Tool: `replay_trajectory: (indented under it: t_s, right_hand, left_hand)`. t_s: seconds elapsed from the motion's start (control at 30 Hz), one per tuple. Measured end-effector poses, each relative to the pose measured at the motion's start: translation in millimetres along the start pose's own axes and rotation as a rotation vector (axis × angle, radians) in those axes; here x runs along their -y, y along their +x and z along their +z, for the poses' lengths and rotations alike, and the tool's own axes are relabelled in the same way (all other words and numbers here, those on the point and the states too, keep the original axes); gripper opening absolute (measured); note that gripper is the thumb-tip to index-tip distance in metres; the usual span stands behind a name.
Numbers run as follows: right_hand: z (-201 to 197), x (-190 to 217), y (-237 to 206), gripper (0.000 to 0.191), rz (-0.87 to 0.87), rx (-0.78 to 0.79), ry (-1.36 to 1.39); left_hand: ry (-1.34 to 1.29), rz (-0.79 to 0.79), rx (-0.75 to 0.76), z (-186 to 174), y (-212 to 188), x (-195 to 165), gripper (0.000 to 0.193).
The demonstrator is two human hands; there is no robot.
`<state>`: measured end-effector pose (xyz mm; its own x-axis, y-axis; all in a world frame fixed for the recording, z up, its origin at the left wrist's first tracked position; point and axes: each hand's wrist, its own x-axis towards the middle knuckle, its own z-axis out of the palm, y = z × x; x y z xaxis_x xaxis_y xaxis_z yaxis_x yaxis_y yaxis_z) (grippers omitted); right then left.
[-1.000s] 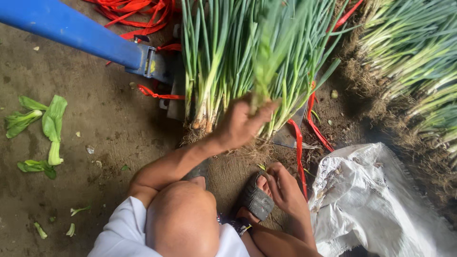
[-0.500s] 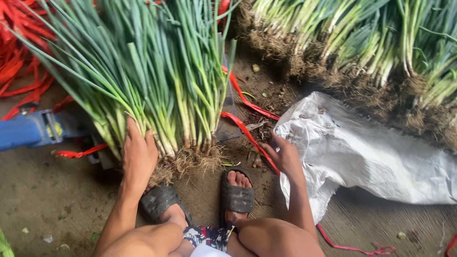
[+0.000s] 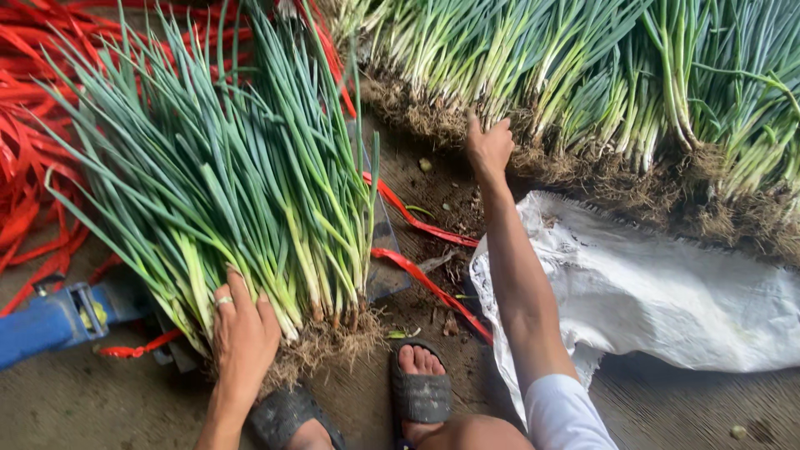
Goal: The person sits on the floor trimming harvested scallion bunches, pulling off outer leaves and damaged greens by hand and setting the trimmings aside. They gather and align the bunches and secure them with red rubber bands, placing finished bunches with the others.
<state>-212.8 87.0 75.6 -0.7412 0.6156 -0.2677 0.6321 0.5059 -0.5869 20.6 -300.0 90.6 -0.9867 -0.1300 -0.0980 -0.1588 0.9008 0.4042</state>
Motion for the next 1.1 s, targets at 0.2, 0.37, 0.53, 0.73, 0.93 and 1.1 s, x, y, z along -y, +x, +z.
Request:
replay_trajectory:
  t_s: [0.2,0.37,0.53,0.73,0.93,1.1]
  right_hand:
    - [10.3,35.5,9.0,0.099,0.009,-0.117,-0.037]
    - [8.3,57.6,21.4,0.084,0.213,0.016,-0.126]
    - [5.7,47.8,28.7,0.061,0.167,0.062,0.227]
    - [-32.4,-26.1,8.4,0.043,0.056,0.432,0.920]
    - [-87.5,-185.8,-118.4,0.053,-0.048,0.722,1.851]
    - [-69.9,-284.8,-187.7,0.041,0.367,0.419,1.223]
  left_hand:
    - [-0.017,0.000,0.050,1.4,8.2,7.5,0.062]
    - [0.004,-0.039,0.138,6.3,14.9,16.8,0.060]
    - [-0.001,-0.079,0.192,7.0,12.7,25.9,0.060]
    - [-0.083,-0.021,0.111,7.4,10.1,28.4,0.061]
    - [-0.006,0.019,-0.013,-9.4,-17.2,11.7,0.077]
    - [-0.122,0.248,-0.132,-23.0,-48.4,-23.1,0.076]
